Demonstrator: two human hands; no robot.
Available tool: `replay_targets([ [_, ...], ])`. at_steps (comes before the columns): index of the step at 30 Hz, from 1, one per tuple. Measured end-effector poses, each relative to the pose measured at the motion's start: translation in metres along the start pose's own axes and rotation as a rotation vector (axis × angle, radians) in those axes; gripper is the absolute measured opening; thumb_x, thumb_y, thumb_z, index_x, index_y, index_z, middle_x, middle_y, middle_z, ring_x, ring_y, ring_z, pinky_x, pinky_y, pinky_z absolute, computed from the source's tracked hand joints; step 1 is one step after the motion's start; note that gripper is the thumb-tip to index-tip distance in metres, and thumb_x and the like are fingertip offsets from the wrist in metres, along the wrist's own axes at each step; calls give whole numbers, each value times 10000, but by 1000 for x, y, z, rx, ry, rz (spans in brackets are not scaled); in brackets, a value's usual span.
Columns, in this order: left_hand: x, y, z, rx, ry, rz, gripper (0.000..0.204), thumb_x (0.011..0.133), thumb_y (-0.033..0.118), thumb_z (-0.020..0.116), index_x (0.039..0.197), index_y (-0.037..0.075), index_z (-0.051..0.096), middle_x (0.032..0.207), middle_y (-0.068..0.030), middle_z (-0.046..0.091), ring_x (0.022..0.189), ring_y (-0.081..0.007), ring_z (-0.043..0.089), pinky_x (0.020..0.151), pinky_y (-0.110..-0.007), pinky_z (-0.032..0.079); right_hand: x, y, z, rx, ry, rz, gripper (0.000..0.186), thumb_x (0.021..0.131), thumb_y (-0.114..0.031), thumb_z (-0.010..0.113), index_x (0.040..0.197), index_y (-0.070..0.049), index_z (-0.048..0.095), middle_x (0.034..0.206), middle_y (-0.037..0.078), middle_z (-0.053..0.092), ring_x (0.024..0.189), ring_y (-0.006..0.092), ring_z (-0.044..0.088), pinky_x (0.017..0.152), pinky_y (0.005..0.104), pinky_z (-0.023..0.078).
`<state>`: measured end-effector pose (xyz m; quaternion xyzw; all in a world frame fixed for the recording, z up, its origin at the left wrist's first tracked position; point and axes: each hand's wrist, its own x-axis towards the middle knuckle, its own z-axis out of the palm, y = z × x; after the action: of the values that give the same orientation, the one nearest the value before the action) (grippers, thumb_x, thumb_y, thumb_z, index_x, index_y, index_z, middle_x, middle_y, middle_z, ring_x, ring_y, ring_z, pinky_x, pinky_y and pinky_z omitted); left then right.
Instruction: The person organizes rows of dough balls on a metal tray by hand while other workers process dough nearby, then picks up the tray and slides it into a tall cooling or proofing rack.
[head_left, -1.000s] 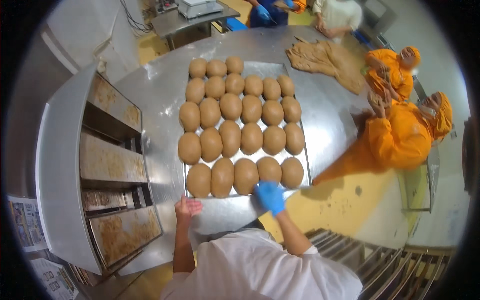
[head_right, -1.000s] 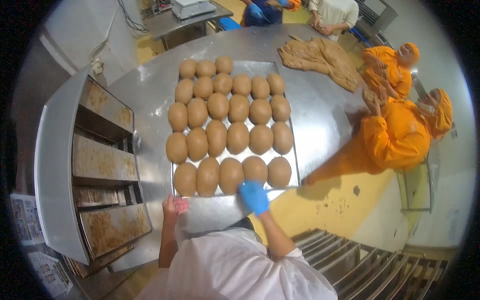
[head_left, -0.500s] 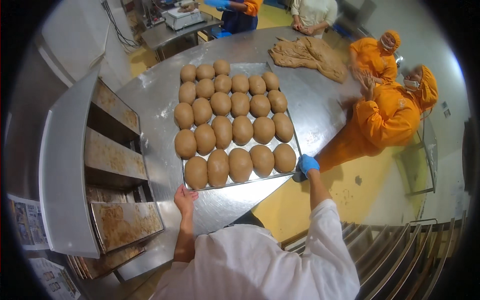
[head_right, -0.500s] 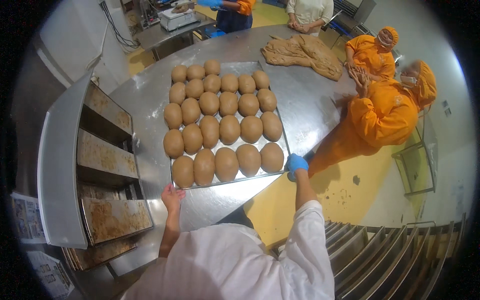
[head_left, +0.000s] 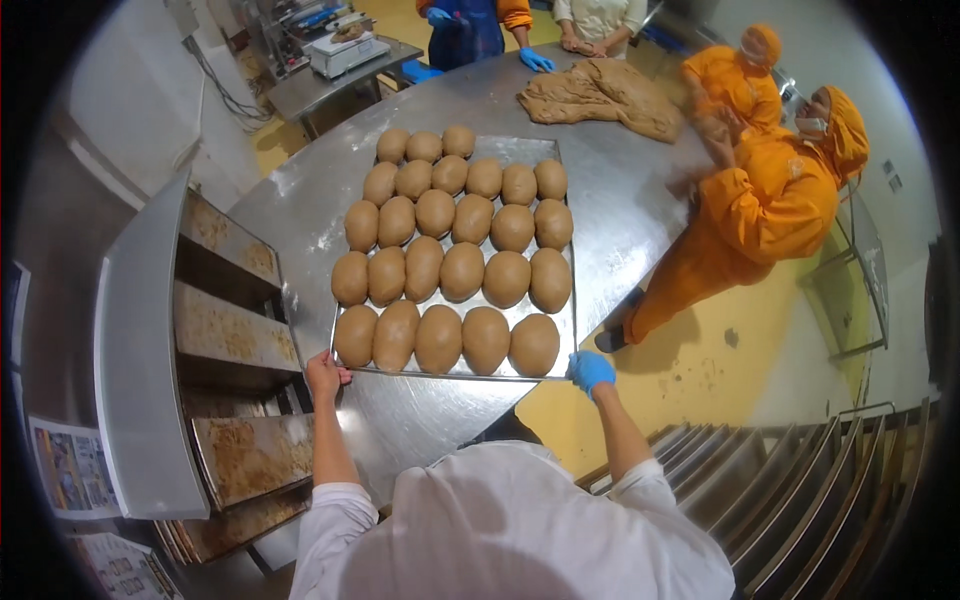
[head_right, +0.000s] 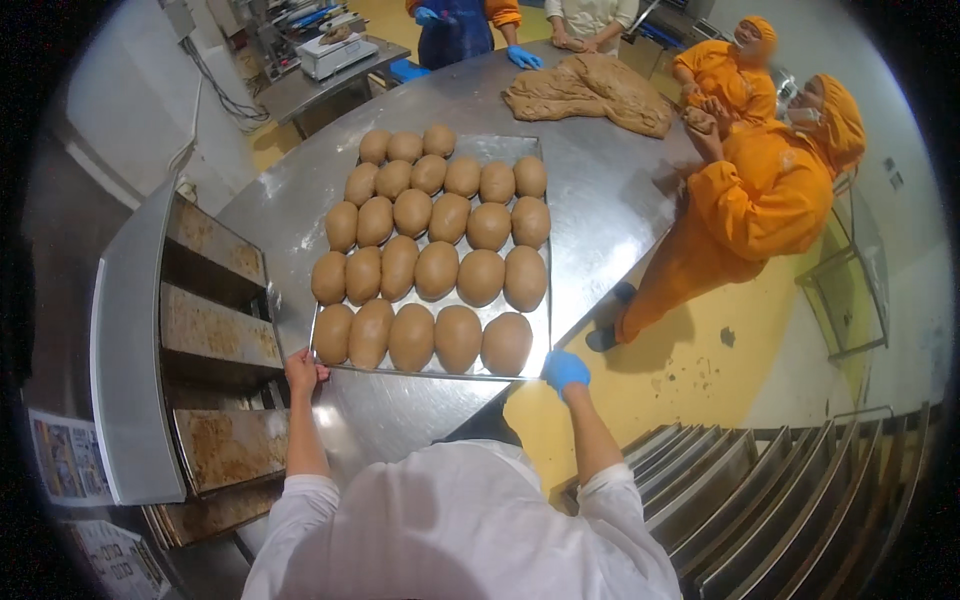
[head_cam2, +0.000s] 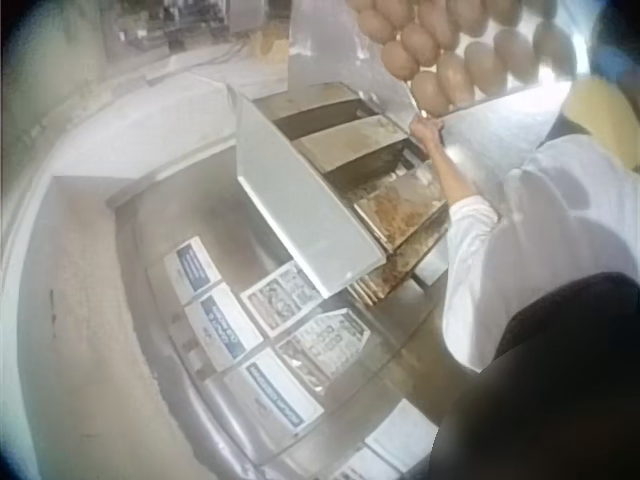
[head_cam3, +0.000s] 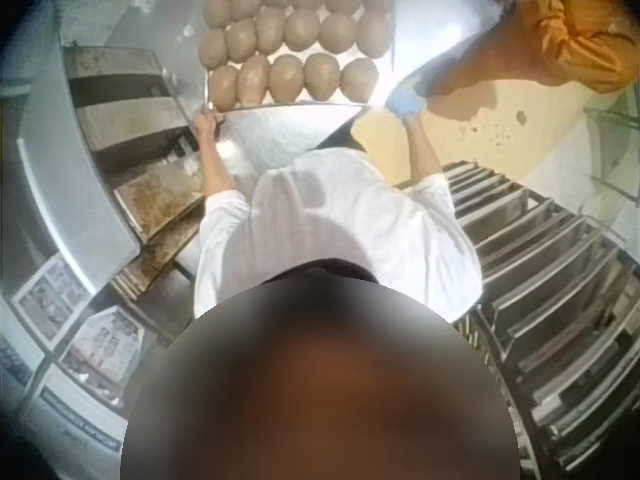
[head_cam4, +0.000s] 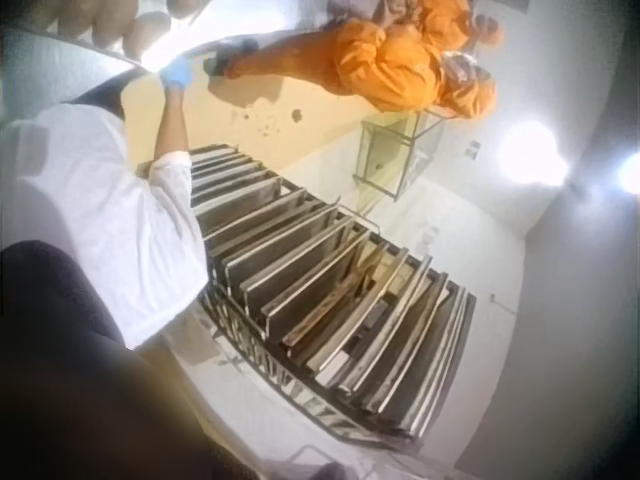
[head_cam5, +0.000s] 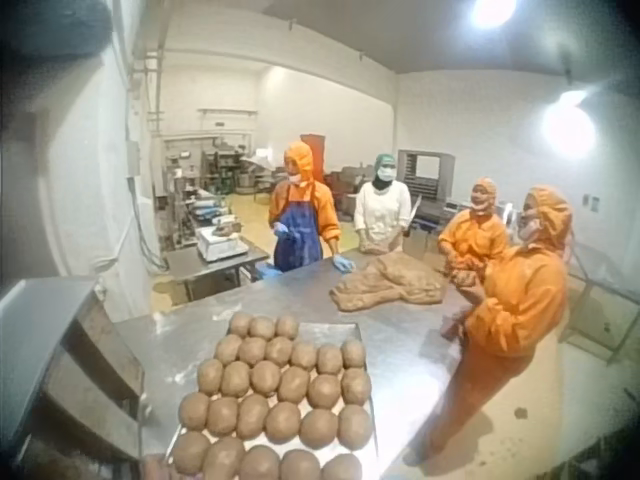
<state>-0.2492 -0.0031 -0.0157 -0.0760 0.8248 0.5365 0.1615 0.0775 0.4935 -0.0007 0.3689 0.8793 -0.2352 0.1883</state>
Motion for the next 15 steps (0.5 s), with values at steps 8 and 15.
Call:
replay_targets([
  [8, 85, -4, -21, 14, -25, 36, 302, 1027, 97, 496, 1279, -59, 555, 643, -123, 628, 454, -174, 598, 407, -329, 499, -93, -65, 9, 92, -158, 129, 291, 899, -259, 535, 1007, -85, 742, 1037, 180, 719, 939, 376, 701, 796, 485, 556],
  [15, 68, -46, 25, -710, 560, 74, 322, 994, 100, 551, 1280, -41, 502, 1039, -178, 650, 894, -260, 688, 769, -356, 587, -140, -114, 67, 67, -258, -132, 528, 992, -393, 368, 977, 5, 714, 1042, 268, 680, 974, 440, 660, 882, 528, 501],
])
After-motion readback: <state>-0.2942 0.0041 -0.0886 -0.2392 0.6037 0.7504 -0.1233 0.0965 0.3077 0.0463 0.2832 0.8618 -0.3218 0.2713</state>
